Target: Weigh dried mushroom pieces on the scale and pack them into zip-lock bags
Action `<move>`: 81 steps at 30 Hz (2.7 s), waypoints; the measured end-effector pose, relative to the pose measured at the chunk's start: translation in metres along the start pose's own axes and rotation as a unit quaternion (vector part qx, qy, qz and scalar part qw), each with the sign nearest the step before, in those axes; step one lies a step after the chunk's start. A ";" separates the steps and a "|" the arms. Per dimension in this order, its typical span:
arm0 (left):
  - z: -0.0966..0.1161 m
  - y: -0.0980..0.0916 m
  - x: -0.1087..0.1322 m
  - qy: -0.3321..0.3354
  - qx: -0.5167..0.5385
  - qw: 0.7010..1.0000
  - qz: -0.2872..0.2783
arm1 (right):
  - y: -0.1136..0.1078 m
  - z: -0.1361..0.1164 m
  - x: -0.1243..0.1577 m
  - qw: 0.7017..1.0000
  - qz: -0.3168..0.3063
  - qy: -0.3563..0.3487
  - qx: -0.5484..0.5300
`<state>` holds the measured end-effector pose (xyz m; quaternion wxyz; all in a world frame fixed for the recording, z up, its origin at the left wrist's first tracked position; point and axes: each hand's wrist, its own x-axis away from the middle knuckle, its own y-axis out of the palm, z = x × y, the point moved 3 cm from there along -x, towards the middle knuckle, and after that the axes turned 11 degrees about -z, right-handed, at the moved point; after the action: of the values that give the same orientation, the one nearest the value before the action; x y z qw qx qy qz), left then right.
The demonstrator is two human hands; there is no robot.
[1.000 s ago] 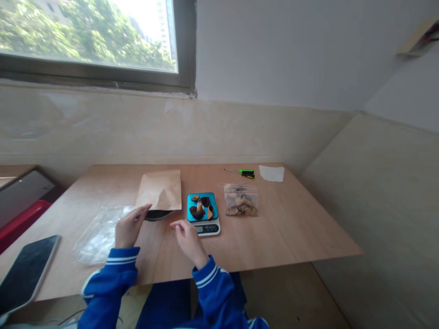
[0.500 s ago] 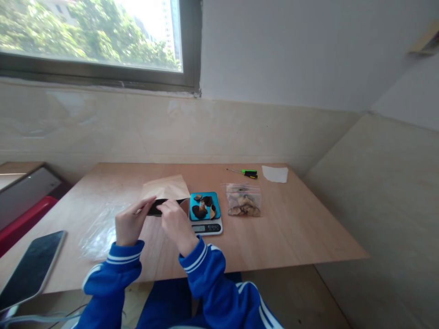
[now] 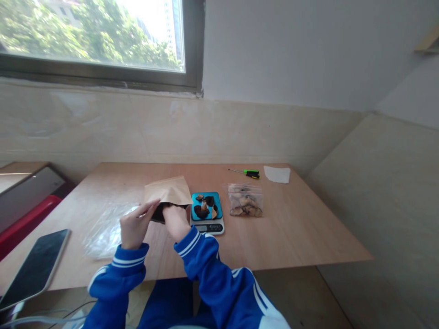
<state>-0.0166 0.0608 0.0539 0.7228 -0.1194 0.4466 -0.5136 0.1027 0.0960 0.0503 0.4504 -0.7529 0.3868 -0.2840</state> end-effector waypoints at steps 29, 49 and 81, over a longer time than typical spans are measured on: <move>-0.029 0.002 0.006 -0.074 0.034 0.996 -0.049 | -0.028 0.071 0.082 0.695 0.086 -0.015 -0.714; -0.086 0.016 0.032 -0.158 -0.009 0.977 -0.144 | -0.036 0.152 -0.015 0.925 0.084 -0.012 -0.371; -0.086 0.016 0.035 -0.176 0.013 0.969 -0.171 | -0.022 0.181 -0.027 0.997 0.002 0.021 -0.073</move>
<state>-0.0698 0.0632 -0.0238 0.6933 -0.2733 0.2785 -0.6059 0.2356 0.2084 -0.0106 0.3866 -0.7770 0.4169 -0.2700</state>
